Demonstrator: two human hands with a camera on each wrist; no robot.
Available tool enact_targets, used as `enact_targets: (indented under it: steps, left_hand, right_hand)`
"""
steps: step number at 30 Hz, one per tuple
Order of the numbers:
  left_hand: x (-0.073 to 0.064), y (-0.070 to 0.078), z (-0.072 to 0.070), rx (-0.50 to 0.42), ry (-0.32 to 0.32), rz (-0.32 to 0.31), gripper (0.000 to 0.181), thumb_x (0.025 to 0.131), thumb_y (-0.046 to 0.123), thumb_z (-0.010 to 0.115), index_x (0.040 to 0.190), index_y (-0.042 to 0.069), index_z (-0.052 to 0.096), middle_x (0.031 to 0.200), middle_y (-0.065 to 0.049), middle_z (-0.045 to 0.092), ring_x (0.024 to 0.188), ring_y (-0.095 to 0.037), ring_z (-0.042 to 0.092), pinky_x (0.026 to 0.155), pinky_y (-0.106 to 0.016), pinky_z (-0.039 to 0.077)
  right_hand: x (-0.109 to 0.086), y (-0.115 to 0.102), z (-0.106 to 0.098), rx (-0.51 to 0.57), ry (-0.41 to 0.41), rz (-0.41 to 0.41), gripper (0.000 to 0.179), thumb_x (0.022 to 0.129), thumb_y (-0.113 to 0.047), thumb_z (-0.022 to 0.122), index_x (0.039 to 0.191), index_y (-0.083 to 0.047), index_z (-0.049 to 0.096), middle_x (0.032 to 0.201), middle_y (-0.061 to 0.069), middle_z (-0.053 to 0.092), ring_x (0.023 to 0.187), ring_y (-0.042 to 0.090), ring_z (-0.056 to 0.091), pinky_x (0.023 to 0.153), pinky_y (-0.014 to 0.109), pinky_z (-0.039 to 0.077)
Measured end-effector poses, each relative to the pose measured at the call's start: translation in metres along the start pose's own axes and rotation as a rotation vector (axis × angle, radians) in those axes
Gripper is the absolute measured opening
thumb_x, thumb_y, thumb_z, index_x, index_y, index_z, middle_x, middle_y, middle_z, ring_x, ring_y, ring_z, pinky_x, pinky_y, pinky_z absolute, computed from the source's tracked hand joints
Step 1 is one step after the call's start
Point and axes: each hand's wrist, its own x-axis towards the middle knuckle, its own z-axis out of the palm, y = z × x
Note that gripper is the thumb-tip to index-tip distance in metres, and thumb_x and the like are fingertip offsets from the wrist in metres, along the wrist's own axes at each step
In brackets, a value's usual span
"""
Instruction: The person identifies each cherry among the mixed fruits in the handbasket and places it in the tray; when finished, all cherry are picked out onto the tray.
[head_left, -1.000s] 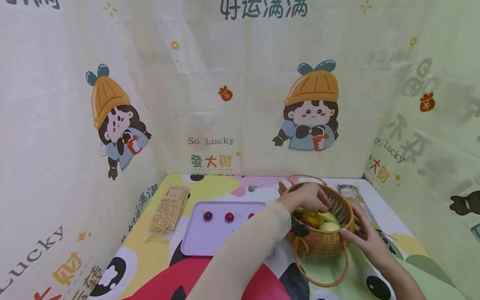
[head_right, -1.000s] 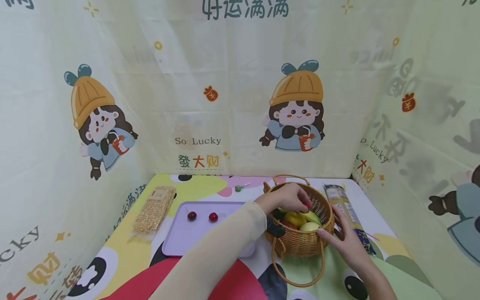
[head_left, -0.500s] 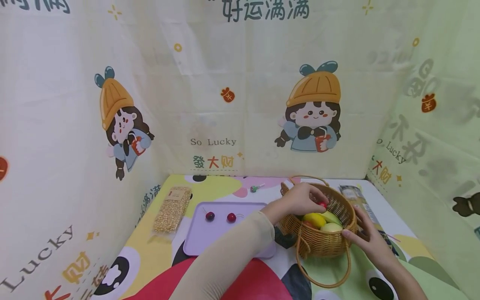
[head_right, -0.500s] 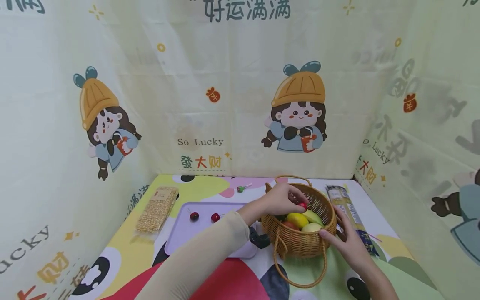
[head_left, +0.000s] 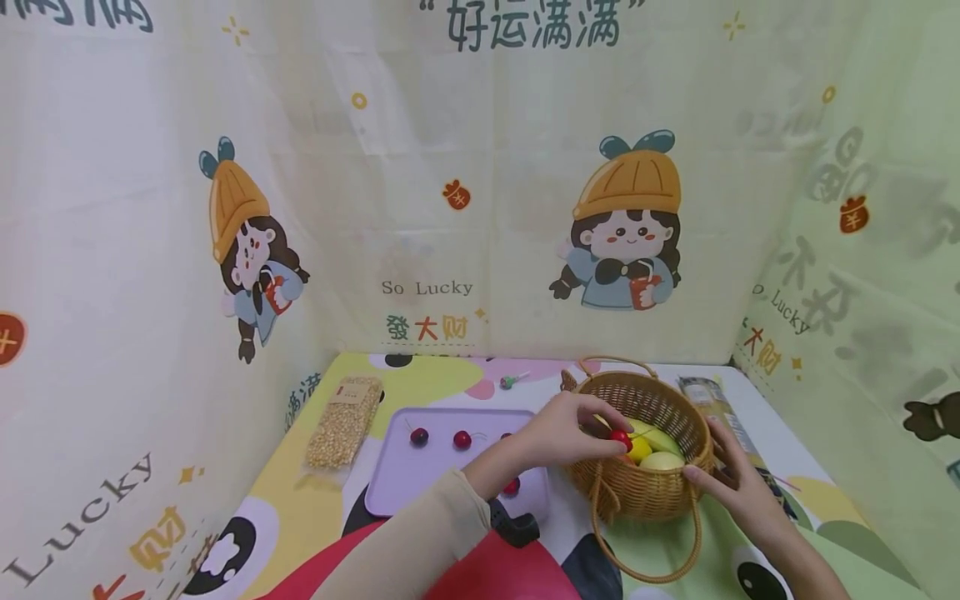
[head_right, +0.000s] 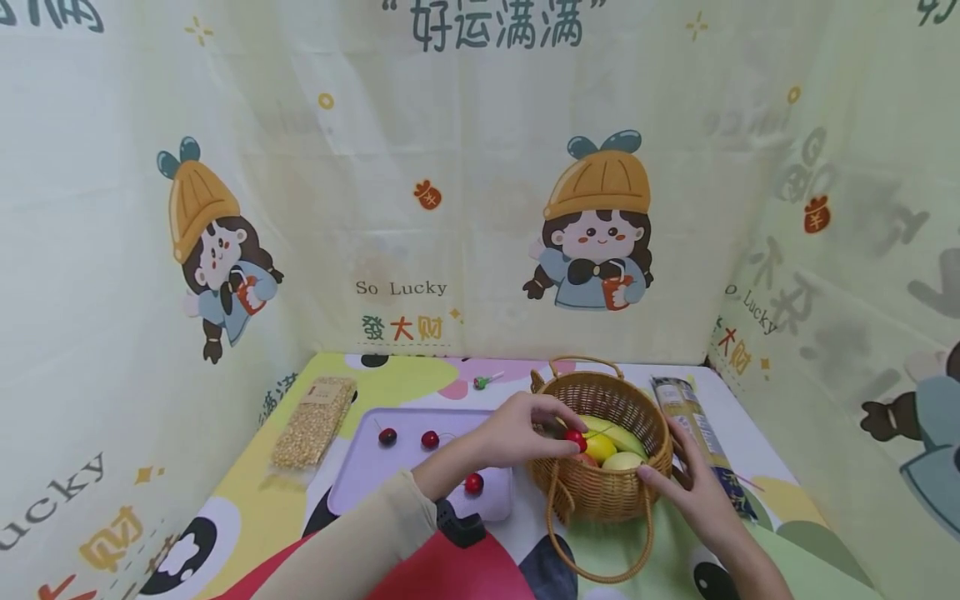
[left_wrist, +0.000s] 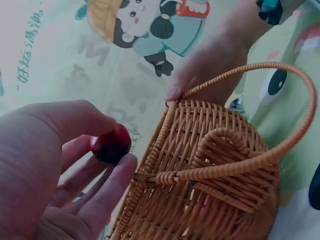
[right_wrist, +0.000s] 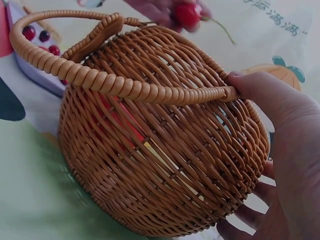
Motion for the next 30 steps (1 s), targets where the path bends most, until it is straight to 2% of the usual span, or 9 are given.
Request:
enact_targets:
  steps: [6,11,14,19,26,30]
  left_hand:
    - [-0.027,0.001,-0.006,-0.095,0.063,0.070,0.027,0.097,0.016,0.087,0.124,0.015,0.083,0.120,0.007,0.079,0.102,0.002,0.075,0.089,-0.022,0.065]
    - [-0.056,0.006,-0.014,-0.179,0.134,0.065,0.027,0.096,0.015,0.087,0.122,0.015,0.082,0.119,0.008,0.079,0.108,-0.002,0.076,0.094,-0.025,0.065]
    - [-0.074,0.004,-0.020,-0.184,0.177,0.058,0.027,0.097,0.017,0.087,0.123,0.016,0.081,0.120,0.006,0.079,0.112,-0.006,0.077,0.094,-0.026,0.066]
    - [-0.109,-0.010,-0.036,-0.166,0.260,-0.011,0.029,0.098,0.016,0.086,0.126,0.014,0.080,0.123,-0.001,0.079,0.110,-0.016,0.080,0.091,-0.028,0.067]
    - [-0.156,-0.037,-0.062,-0.084,0.527,-0.154,0.024,0.095,0.010,0.088,0.118,0.014,0.082,0.122,-0.008,0.081,0.111,-0.019,0.079,0.094,-0.025,0.065]
    - [-0.175,-0.057,-0.069,-0.059,0.620,-0.216,0.022,0.094,0.009,0.088,0.113,0.019,0.083,0.118,-0.004,0.081,0.110,-0.017,0.078,0.092,-0.024,0.065]
  right_hand:
    - [0.000,0.002,0.000,0.008,-0.003,0.005,0.093,0.115,-0.027,0.062,0.181,-0.023,-0.003,0.180,0.039,0.013,0.157,0.070,0.026,0.089,0.008,0.045]
    - [0.000,0.001,0.001,0.022,0.000,0.000,0.093,0.114,-0.025,0.063,0.181,-0.020,-0.002,0.178,0.040,0.014,0.155,0.071,0.027,0.089,0.008,0.046]
    - [0.000,0.001,0.001,0.016,0.002,-0.005,0.093,0.114,-0.025,0.063,0.181,-0.021,-0.003,0.178,0.041,0.015,0.155,0.070,0.028,0.090,0.008,0.046]
    - [0.001,0.000,0.002,0.013,0.000,-0.008,0.093,0.114,-0.026,0.063,0.180,-0.020,-0.003,0.179,0.040,0.014,0.155,0.069,0.028,0.090,0.007,0.045]
    - [0.002,0.002,0.001,-0.001,0.007,-0.034,0.092,0.114,-0.025,0.063,0.181,-0.026,0.000,0.180,0.037,0.015,0.157,0.066,0.028,0.090,0.006,0.044]
    - [0.001,0.006,0.003,0.017,0.011,-0.037,0.091,0.114,-0.024,0.063,0.181,-0.026,0.000,0.179,0.039,0.016,0.154,0.067,0.030,0.090,0.006,0.044]
